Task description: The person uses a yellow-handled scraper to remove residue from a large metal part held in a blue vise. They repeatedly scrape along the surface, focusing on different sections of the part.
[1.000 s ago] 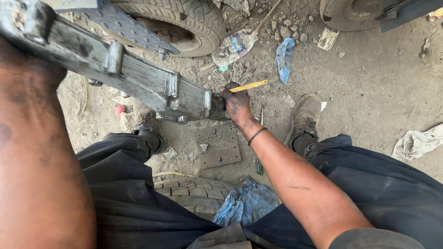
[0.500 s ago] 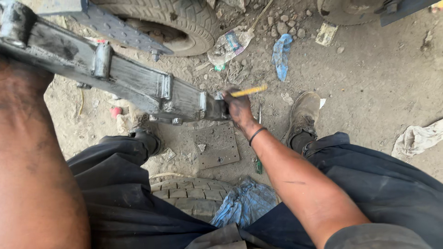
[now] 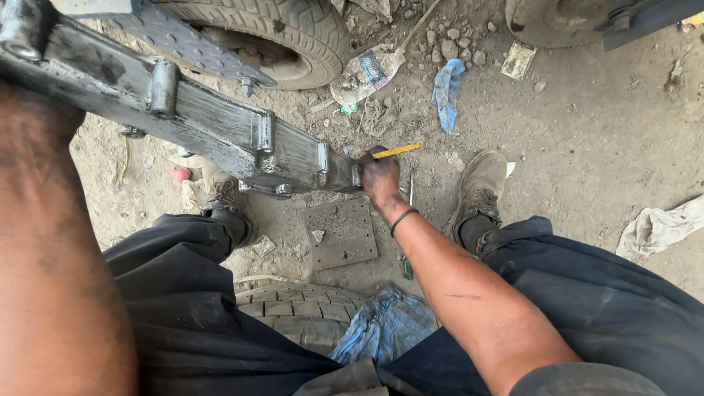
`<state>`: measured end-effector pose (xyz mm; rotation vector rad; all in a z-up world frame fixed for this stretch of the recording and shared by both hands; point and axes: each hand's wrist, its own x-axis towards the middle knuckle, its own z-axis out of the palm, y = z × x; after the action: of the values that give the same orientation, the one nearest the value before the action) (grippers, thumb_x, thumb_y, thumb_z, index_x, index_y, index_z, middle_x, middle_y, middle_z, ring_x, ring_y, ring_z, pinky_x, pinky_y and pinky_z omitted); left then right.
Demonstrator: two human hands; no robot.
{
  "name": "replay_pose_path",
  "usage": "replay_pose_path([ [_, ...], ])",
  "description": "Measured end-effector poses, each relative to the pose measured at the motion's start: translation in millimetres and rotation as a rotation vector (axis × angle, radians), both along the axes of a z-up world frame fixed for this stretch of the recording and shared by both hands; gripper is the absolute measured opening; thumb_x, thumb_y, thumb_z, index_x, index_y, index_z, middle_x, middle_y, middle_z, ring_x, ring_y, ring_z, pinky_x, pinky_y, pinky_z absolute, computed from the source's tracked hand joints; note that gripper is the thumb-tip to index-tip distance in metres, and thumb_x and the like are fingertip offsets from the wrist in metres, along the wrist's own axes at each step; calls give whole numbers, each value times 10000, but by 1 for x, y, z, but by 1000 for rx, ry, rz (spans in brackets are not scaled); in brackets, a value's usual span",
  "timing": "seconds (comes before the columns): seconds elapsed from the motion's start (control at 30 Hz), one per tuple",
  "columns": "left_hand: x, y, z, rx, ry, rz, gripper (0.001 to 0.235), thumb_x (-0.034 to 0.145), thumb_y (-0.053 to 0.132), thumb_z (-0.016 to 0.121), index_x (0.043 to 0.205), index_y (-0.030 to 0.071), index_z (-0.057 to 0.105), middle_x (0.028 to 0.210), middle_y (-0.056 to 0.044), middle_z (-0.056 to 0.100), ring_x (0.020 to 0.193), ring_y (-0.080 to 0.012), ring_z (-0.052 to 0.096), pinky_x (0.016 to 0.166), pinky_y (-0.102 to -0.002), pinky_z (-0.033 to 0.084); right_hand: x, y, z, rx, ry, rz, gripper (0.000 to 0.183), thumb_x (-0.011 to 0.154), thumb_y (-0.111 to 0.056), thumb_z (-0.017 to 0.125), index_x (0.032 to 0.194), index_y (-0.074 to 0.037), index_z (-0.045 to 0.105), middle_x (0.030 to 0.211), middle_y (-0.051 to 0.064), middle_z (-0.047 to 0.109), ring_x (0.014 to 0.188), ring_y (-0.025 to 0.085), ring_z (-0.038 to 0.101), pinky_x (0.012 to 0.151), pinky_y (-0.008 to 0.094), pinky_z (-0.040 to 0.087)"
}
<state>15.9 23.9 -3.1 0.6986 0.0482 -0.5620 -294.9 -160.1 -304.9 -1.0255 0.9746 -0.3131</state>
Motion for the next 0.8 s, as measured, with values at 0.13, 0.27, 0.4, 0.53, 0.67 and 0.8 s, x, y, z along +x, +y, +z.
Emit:
replay_pose_path([
  [0.13, -5, 6, -1, 12, -12, 12, 413, 1049, 202, 569, 1294, -130, 577, 1211, -318, 636, 1114, -480, 632, 987, -650, 463, 1, 6, 1, -505, 110, 172, 289, 1021, -178, 607, 749, -89, 570, 628, 7, 509, 565, 120, 465, 503, 311, 398],
  [0.27, -3, 4, 2, 11, -22, 11, 407, 1042, 200, 574, 1286, -127, 580, 1201, -311, 638, 1104, -472, 634, 980, -641, 467, 1, 5, 16, -226, 127, 89, 285, 995, -159, 590, 726, -82, 539, 618, 4, 471, 528, 127, 397, 448, 322, 350],
  [0.4, -1, 5, 0, 20, -23, 14, 402, 1036, 198, 578, 1278, -123, 582, 1191, -304, 640, 1094, -463, 635, 973, -633, 470, 7, 3, 8, -606, 231, 275, 316, 1039, -177, 555, 741, -72, 536, 639, 14, 463, 536, 144, 392, 451, 326, 352],
  [0.53, -4, 10, -8, 35, -8, 18, 397, 1029, 196, 583, 1270, -120, 585, 1181, -297, 642, 1084, -455, 637, 965, -624, 474, -3, -3, -24, -730, 51, 244, 282, 1027, -192, 611, 759, -106, 598, 649, 6, 527, 568, 130, 459, 502, 319, 381],
  [0.67, 4, 9, -4, 36, -25, 26, 392, 1023, 194, 588, 1261, -117, 588, 1171, -289, 644, 1074, -446, 639, 958, -615, 477, -1, -15, -40, -1221, 289, 515, 265, 1045, -101, 579, 781, -120, 578, 669, -1, 538, 562, 128, 477, 493, 337, 382],
  [0.8, 0, 13, -11, 54, -27, 34, 387, 1016, 192, 593, 1253, -114, 591, 1161, -282, 647, 1064, -438, 640, 951, -606, 481, -4, -6, -47, -252, -62, 94, 356, 1014, -102, 710, 715, -93, 516, 673, 19, 471, 574, 156, 390, 510, 327, 340],
])
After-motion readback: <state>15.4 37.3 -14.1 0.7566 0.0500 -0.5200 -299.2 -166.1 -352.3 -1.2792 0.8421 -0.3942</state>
